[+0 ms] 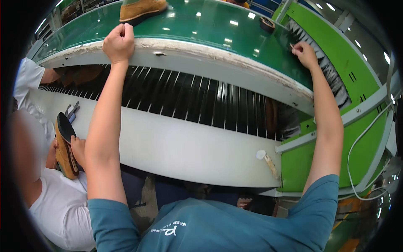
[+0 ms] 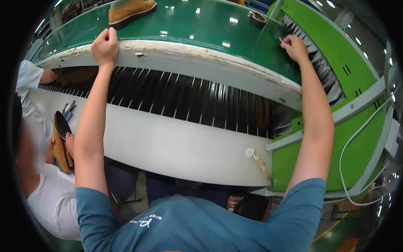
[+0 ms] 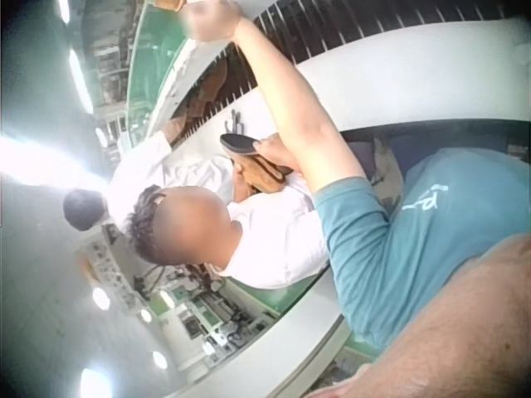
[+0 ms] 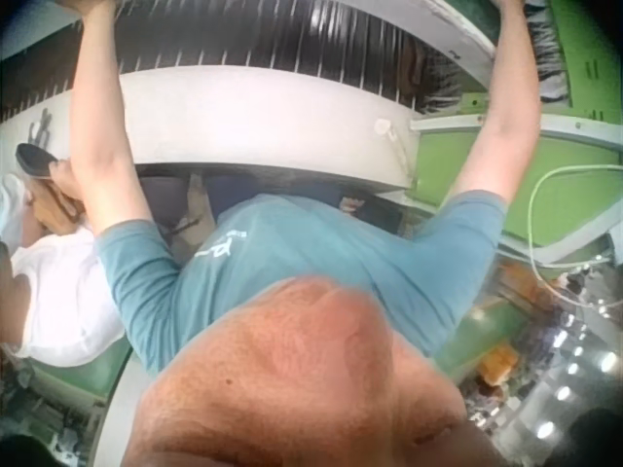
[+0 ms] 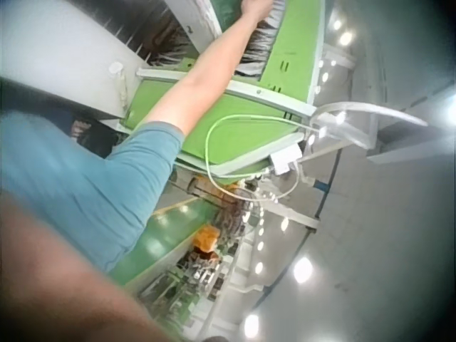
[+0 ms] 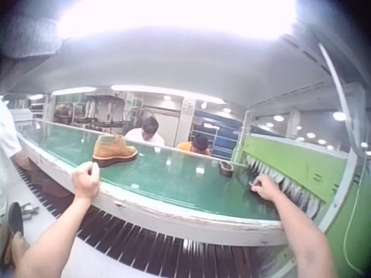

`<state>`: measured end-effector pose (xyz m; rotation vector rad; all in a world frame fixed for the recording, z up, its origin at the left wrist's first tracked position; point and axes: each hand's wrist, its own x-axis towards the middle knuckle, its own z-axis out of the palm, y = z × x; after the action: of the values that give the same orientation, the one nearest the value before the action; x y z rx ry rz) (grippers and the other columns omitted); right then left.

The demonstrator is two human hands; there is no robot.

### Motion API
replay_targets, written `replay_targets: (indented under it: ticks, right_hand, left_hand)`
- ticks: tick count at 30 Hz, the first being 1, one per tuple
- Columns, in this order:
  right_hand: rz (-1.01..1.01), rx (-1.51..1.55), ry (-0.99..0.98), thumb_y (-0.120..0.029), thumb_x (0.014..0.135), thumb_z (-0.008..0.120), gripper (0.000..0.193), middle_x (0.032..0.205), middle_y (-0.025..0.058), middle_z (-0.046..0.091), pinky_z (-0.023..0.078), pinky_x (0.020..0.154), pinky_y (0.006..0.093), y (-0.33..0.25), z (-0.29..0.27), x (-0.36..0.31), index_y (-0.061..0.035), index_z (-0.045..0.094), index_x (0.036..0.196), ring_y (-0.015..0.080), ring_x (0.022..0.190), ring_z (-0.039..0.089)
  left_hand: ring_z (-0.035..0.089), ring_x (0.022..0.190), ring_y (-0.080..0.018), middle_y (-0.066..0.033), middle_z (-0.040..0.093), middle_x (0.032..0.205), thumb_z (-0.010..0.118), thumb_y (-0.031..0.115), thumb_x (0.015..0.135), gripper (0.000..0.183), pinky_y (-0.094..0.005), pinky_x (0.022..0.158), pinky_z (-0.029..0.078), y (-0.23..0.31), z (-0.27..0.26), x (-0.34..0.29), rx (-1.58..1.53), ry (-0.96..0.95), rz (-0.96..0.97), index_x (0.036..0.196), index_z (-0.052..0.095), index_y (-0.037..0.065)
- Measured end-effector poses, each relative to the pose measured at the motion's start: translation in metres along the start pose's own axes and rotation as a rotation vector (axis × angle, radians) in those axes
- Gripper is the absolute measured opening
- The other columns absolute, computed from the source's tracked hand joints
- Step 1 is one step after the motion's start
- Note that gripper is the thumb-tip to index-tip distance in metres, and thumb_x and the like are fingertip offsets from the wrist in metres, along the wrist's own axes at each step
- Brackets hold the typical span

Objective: The person inspects a pair of brown suede shoes on a factory assembly line. They pick up the shoes, rotate them to examine the soles and uppers, and place them back on the conveyor belt. The person repeats this process for multiple pairs of shoes throughout the clip.

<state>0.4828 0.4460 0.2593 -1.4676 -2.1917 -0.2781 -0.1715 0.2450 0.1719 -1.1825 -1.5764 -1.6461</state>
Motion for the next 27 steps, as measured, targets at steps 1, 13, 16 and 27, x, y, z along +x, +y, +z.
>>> replay_targets:
  ticks: [1,13,16,27]
  right_hand:
    - [-0.07,0.023,0.043,-0.025,0.09,0.083,0.022,0.094,0.0114,0.078,0.057,0.082,0.0404,-0.009,-0.007,-0.002,-0.007,0.077,0.101,0.0269,0.091,0.076]
    - [-0.358,1.05,0.142,-0.013,0.102,0.079,0.019,0.101,0.0123,0.078,0.06,0.084,0.0318,-0.347,-0.141,-0.224,0.0012,0.073,0.113,0.0175,0.09,0.074]
    - [-0.297,1.094,0.102,-0.017,0.103,0.078,0.023,0.103,0.0122,0.075,0.059,0.083,0.0323,-0.355,-0.129,-0.264,0.0013,0.071,0.116,0.0181,0.091,0.072]
    - [0.054,0.978,0.393,-0.019,0.104,0.075,0.03,0.111,0.0127,0.068,0.055,0.082,0.0345,-0.329,0.06,-0.33,-0.0008,0.069,0.128,0.0226,0.094,0.067]
  left_hand:
    - [0.065,0.061,-0.037,-0.0118,0.066,0.066,0.065,0.043,0.099,0.042,-0.0471,0.06,0.049,-0.004,0.002,0.002,0.003,-0.025,-0.002,0.072,0.068,0.01]
    - [0.057,0.137,-0.0335,-0.0223,0.056,0.145,0.103,0.043,0.074,0.115,-0.0436,0.112,0.05,0.268,-0.073,-0.143,-0.872,0.031,0.303,0.156,0.036,-0.001]
    - [0.064,0.123,-0.0253,-0.0198,0.06,0.139,0.086,0.032,0.095,0.08,-0.0392,0.107,0.052,0.288,-0.112,-0.152,-0.963,0.147,0.046,0.149,0.037,-0.003]
    - [0.067,0.102,-0.0167,-0.0088,0.069,0.113,0.074,0.015,0.105,0.033,-0.0283,0.091,0.053,0.224,-0.108,-0.251,-0.987,-0.547,-0.121,0.134,0.069,-0.001]
